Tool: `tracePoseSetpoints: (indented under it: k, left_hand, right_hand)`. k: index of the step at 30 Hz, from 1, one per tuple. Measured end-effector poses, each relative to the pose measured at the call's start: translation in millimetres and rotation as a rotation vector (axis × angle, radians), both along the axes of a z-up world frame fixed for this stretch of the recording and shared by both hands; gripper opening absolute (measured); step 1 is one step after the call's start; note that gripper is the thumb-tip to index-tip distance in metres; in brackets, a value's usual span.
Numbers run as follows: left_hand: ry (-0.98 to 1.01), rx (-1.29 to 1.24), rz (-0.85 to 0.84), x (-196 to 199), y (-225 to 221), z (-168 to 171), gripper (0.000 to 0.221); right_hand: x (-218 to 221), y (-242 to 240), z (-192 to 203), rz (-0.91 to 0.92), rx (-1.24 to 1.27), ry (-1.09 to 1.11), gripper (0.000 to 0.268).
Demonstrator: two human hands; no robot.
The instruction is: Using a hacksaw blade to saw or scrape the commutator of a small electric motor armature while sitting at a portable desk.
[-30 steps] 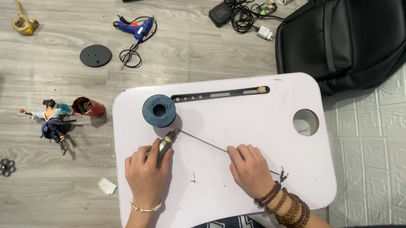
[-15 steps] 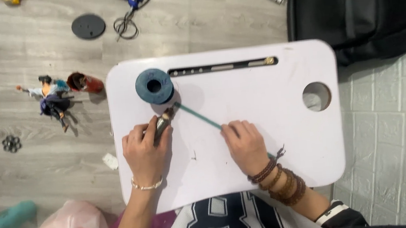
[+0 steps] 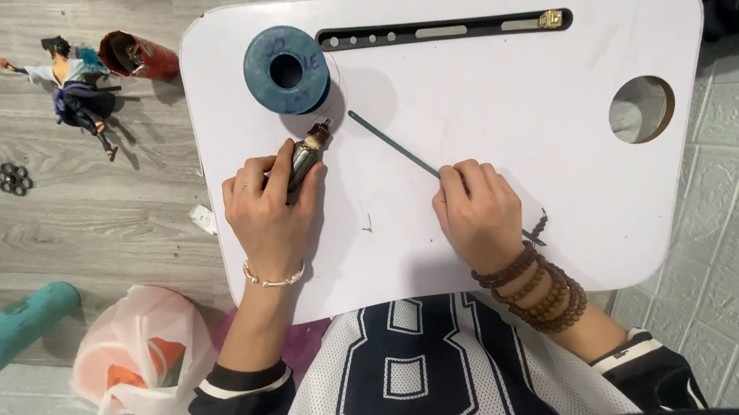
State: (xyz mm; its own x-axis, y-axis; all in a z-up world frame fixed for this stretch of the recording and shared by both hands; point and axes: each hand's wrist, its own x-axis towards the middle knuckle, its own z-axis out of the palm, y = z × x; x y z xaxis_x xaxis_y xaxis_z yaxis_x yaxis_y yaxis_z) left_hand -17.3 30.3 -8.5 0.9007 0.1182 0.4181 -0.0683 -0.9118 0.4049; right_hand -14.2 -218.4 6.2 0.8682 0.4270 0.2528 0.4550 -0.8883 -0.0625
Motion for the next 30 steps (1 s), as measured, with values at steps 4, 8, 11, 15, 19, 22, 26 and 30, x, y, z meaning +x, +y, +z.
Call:
tracePoseSetpoints:
  k: [4, 8, 11, 15, 19, 22, 26, 30]
  left_hand:
    - [0.005, 0.012, -0.009, 0, 2, -3, 0.037]
    - [0.008, -0.006, -0.009, 1, 1, 0, 0.037]
    - [0.013, -0.013, -0.005, 0, 1, 1, 0.037]
    - [0.018, -0.012, 0.002, 1, 1, 1, 0.037]
    - [0.021, -0.005, -0.009, 1, 1, 1, 0.038]
    - [0.023, 0.004, -0.003, 1, 0, 2, 0.037]
    - [0.017, 0.009, 0.002, 0, 1, 2, 0.037]
    - [0.018, 0.028, -0.012, 0, 2, 1, 0.037]
  right_hand:
    - [3, 6, 0, -0.001, 0.038, -0.025, 0.008]
    - [4, 10, -8, 0.035, 0.108, -0.023, 0.003]
    - [6, 2, -15, 0.017, 0.111, -0.002, 0.004]
    - [14, -28, -23, -0.083, 0.044, 0.035, 0.006]
    - [22, -37, 10, -0.169, 0.028, 0.051, 0.006]
    - [21, -38, 12, -0.144, 0.065, 0.055, 0.005]
    - [19, -28, 3, -0.053, 0.146, 0.044, 0.008]
    - [18, -12, -19, 0.134, 0.153, 0.0, 0.029]
